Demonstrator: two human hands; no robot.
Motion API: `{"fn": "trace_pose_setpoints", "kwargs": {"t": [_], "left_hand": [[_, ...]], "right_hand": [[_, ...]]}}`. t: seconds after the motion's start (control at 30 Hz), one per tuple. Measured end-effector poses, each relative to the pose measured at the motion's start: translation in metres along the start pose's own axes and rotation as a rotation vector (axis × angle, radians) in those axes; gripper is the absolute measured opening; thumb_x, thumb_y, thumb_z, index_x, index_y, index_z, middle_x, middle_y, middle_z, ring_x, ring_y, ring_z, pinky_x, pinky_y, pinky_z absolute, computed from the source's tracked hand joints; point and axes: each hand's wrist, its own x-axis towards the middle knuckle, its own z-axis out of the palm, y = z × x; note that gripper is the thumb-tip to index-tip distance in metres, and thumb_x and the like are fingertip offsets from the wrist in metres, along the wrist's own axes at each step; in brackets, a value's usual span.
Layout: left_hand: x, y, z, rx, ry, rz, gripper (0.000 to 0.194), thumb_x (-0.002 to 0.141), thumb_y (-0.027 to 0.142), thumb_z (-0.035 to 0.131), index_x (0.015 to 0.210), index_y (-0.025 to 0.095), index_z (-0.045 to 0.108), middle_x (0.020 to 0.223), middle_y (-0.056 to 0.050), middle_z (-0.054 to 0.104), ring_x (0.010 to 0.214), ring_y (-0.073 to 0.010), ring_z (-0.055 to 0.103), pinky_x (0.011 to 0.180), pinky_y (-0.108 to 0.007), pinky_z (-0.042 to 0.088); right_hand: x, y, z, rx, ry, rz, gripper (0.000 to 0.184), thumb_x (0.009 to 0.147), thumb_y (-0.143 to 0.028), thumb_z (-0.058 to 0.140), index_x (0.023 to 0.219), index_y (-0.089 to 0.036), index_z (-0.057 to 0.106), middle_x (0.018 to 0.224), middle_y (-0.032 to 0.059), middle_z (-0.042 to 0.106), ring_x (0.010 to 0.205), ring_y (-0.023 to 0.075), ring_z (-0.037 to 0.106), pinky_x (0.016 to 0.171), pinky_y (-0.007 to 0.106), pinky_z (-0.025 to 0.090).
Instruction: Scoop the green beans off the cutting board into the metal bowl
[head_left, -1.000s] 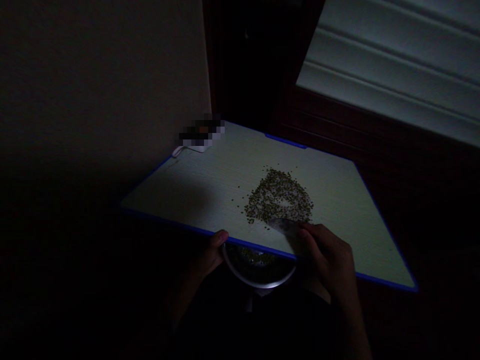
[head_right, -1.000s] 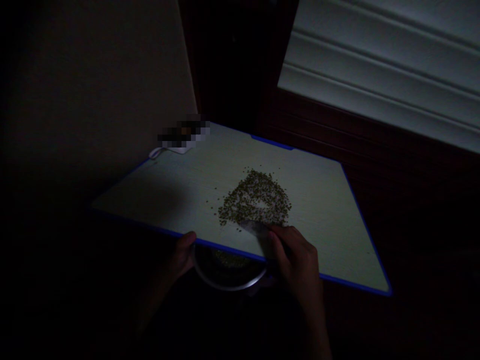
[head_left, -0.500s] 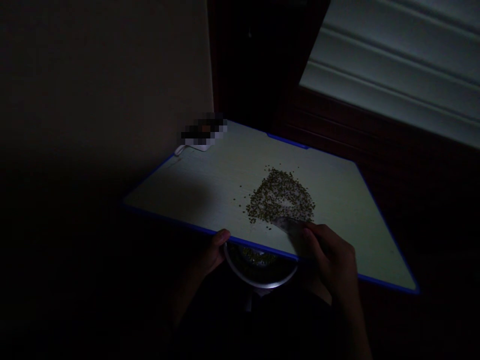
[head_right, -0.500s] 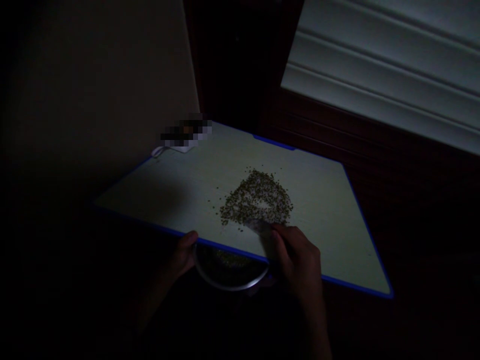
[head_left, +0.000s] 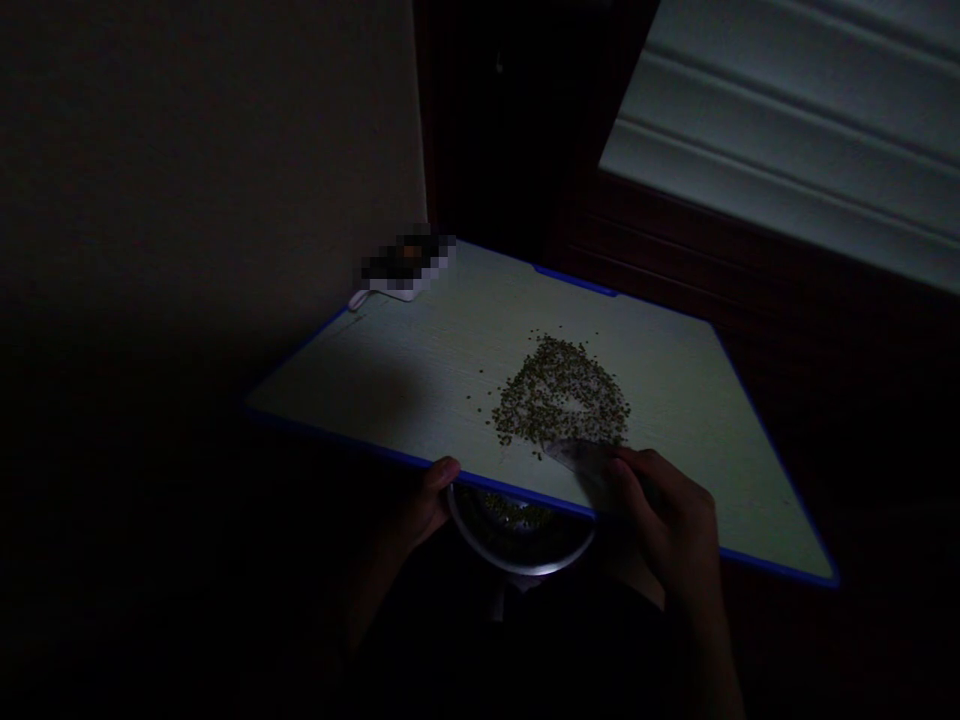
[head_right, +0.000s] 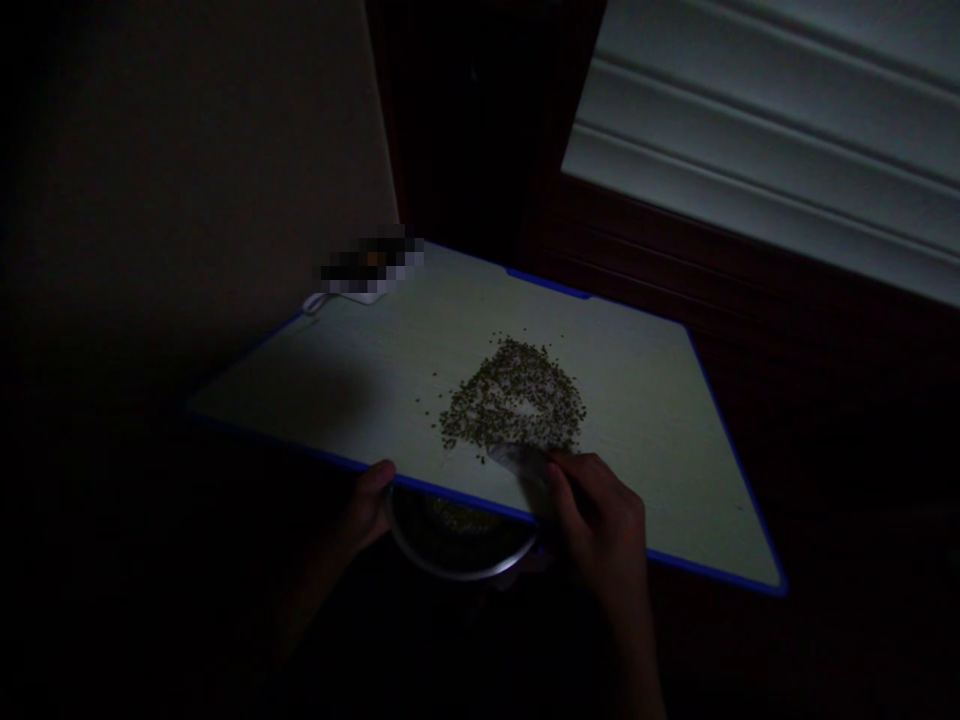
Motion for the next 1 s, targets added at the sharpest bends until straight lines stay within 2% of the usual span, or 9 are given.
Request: {"fn": "trace_pose_setpoints", "kwargs": {"t": [0.23,0.47,0.7,0.83,0.93,1.0], "left_hand": [[0.000,0.002,0.002,0.014,-0.019,-0.038,0.071,0.067,0.038,0.073,0.132,0.019,0.054,0.127,-0.009,0.062,0.130,-0.0339,0.042,0.110,-0.048,0.032],[-0.001,0.001,0.000,0.014,0.030,-0.012,0.069,0.067,0.035,0.073,0.132,0.019,0.055,0.121,-0.008,0.066,0.128,-0.0326,0.046,0.110,-0.045,0.032],[-0.001,-0.001,-0.005,0.008,0.014,-0.063,0.070,0.069,0.038,0.070,0.134,0.018,0.053,0.123,-0.009,0.065,0.127,-0.0329,0.047,0.109,-0.046,0.033],[-0.004,0.005,0.004,0.027,0.080,-0.068,0.067,0.070,0.033,0.070,0.133,0.017,0.054,0.122,-0.008,0.066,0.125,-0.0315,0.049,0.108,-0.045,0.035],[-0.010,0.015,0.016,0.063,0.183,-0.037,0.064,0.068,0.023,0.071,0.131,0.018,0.055,0.118,-0.007,0.068,0.123,-0.0299,0.052,0.107,-0.044,0.038],[-0.013,0.023,0.024,0.077,0.251,-0.068,0.063,0.068,0.019,0.070,0.129,0.020,0.056,0.114,-0.005,0.070,0.121,-0.0288,0.054,0.106,-0.043,0.039]], "right_hand": [[0.001,-0.001,-0.001,0.001,-0.016,-0.021,0.019,0.091,-0.031,0.054,0.097,-0.021,0.070,0.090,0.0061,0.071,0.081,0.0197,0.066,0.071,0.031,0.050],[0.000,0.000,-0.002,-0.005,-0.001,-0.006,0.018,0.091,-0.029,0.055,0.098,-0.021,0.070,0.092,0.0062,0.070,0.084,0.0199,0.066,0.073,0.030,0.049],[-0.001,0.000,-0.002,0.007,-0.005,0.004,0.017,0.091,-0.029,0.056,0.096,-0.020,0.069,0.092,0.0062,0.070,0.083,0.0193,0.065,0.072,0.030,0.050],[0.000,0.002,0.000,0.006,0.032,0.022,0.019,0.091,-0.030,0.055,0.100,-0.021,0.069,0.096,0.0064,0.071,0.087,0.0199,0.066,0.075,0.030,0.051],[0.001,0.003,0.000,0.017,0.028,0.017,0.021,0.091,-0.031,0.055,0.104,-0.022,0.069,0.100,0.0063,0.071,0.090,0.0203,0.067,0.076,0.031,0.052],[0.003,0.003,-0.001,0.025,-0.005,0.014,0.022,0.092,-0.032,0.054,0.106,-0.023,0.068,0.101,0.0056,0.072,0.092,0.0203,0.067,0.077,0.032,0.053]]}}
